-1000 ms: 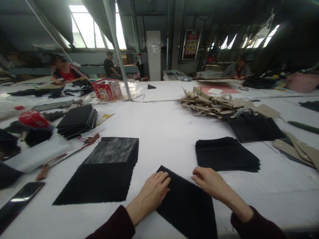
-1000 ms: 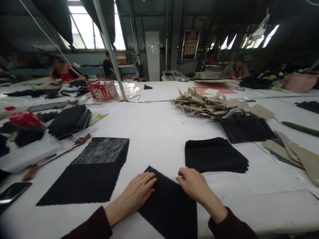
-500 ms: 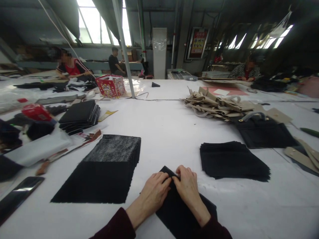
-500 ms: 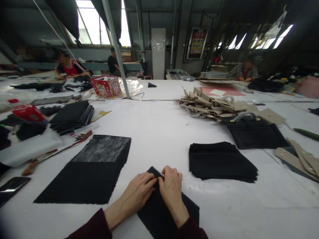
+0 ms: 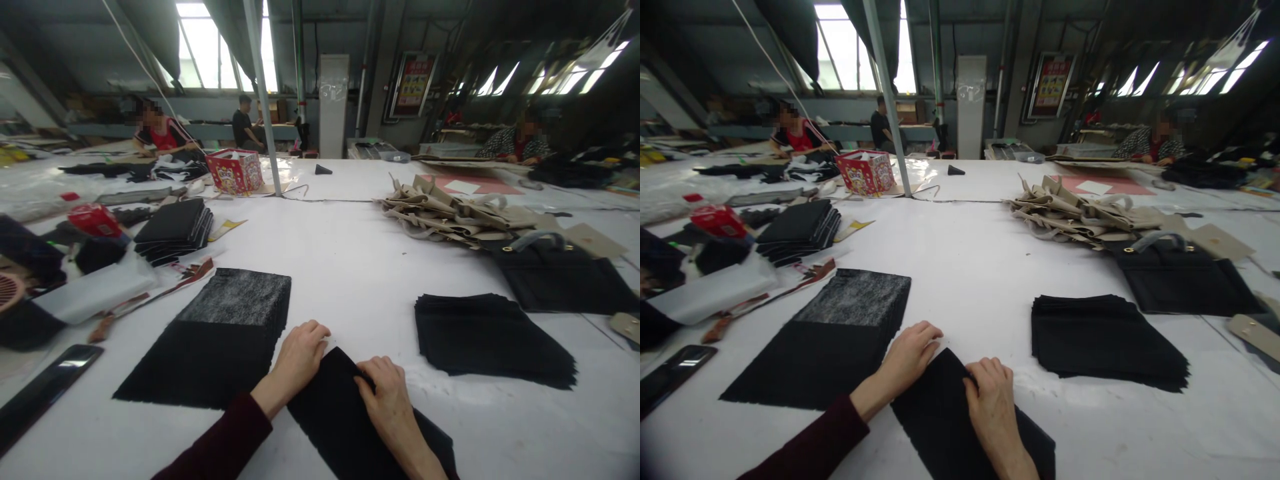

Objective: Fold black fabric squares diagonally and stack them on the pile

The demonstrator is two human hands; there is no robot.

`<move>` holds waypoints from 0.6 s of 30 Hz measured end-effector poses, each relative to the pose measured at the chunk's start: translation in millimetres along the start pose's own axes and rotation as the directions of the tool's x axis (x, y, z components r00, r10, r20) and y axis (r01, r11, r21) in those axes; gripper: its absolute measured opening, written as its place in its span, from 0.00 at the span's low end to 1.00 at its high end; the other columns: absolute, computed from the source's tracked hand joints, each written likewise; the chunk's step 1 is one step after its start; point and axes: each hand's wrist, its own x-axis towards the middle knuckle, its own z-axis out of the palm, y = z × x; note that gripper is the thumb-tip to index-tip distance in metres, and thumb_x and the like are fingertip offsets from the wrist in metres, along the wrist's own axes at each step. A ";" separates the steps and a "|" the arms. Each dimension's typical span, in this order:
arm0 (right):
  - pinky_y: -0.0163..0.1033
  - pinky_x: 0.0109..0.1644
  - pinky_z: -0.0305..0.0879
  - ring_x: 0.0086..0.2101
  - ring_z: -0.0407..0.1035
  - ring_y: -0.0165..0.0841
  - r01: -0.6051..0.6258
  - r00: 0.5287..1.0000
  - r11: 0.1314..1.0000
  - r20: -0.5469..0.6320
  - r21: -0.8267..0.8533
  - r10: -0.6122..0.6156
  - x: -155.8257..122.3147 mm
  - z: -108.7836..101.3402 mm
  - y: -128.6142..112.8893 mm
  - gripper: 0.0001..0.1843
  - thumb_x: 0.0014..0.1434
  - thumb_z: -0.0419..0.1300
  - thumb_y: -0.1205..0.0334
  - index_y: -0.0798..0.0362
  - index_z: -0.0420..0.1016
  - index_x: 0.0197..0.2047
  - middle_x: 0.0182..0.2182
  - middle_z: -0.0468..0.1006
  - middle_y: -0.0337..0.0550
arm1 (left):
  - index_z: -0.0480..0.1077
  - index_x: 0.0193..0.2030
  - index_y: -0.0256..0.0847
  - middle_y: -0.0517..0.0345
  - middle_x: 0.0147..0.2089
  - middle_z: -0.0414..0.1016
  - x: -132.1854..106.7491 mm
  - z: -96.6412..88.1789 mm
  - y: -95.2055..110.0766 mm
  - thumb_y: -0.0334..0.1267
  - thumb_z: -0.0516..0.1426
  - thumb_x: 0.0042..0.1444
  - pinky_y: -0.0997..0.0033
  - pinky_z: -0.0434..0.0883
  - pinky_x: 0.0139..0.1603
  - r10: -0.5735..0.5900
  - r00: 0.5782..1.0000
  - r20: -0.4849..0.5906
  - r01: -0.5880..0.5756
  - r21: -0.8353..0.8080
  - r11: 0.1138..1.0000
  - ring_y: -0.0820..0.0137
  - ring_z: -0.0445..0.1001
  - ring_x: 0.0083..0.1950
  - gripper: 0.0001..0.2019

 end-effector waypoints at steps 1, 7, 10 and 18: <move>0.43 0.46 0.54 0.39 0.65 0.37 0.004 1.000 1.000 0.008 0.000 -0.004 -1.0 -0.4 0.1 0.10 0.58 0.55 0.72 0.48 0.74 0.37 0.34 0.74 0.39 | 0.71 0.44 0.44 0.57 0.45 0.72 7.0 -1.6 -0.7 0.30 0.52 0.62 0.68 0.67 0.48 -0.007 1.000 0.029 0.007 0.000 1.000 0.67 0.72 0.44 0.09; 0.43 0.45 0.53 0.39 0.65 0.37 0.009 1.000 1.000 0.016 -0.011 -0.009 -2.6 -0.6 0.9 0.10 0.57 0.57 0.72 0.48 0.74 0.37 0.34 0.74 0.39 | 0.73 0.39 0.42 0.56 0.42 0.74 35.0 -2.0 8.3 0.36 0.57 0.59 0.69 0.68 0.45 0.009 0.980 0.199 -0.031 0.105 0.994 0.66 0.74 0.43 0.04; 0.43 0.46 0.53 0.39 0.65 0.37 -0.001 1.000 1.000 0.028 -0.004 0.001 -2.0 -1.5 -0.7 0.10 0.57 0.56 0.73 0.49 0.73 0.37 0.34 0.74 0.39 | 0.73 0.37 0.40 0.53 0.41 0.75 37.6 1.4 15.3 0.36 0.56 0.61 0.67 0.68 0.46 -0.004 0.975 0.224 -0.033 0.161 0.986 0.63 0.74 0.44 0.05; 0.44 0.47 0.55 0.41 0.67 0.38 -0.023 0.999 0.999 0.030 -0.039 0.024 -0.9 -2.8 -2.4 0.10 0.58 0.56 0.68 0.48 0.74 0.41 0.36 0.76 0.42 | 0.69 0.41 0.36 0.47 0.40 0.75 -19.3 -41.8 16.3 0.37 0.47 0.67 0.63 0.69 0.42 -0.151 0.953 0.262 0.058 0.331 0.942 0.59 0.76 0.42 0.11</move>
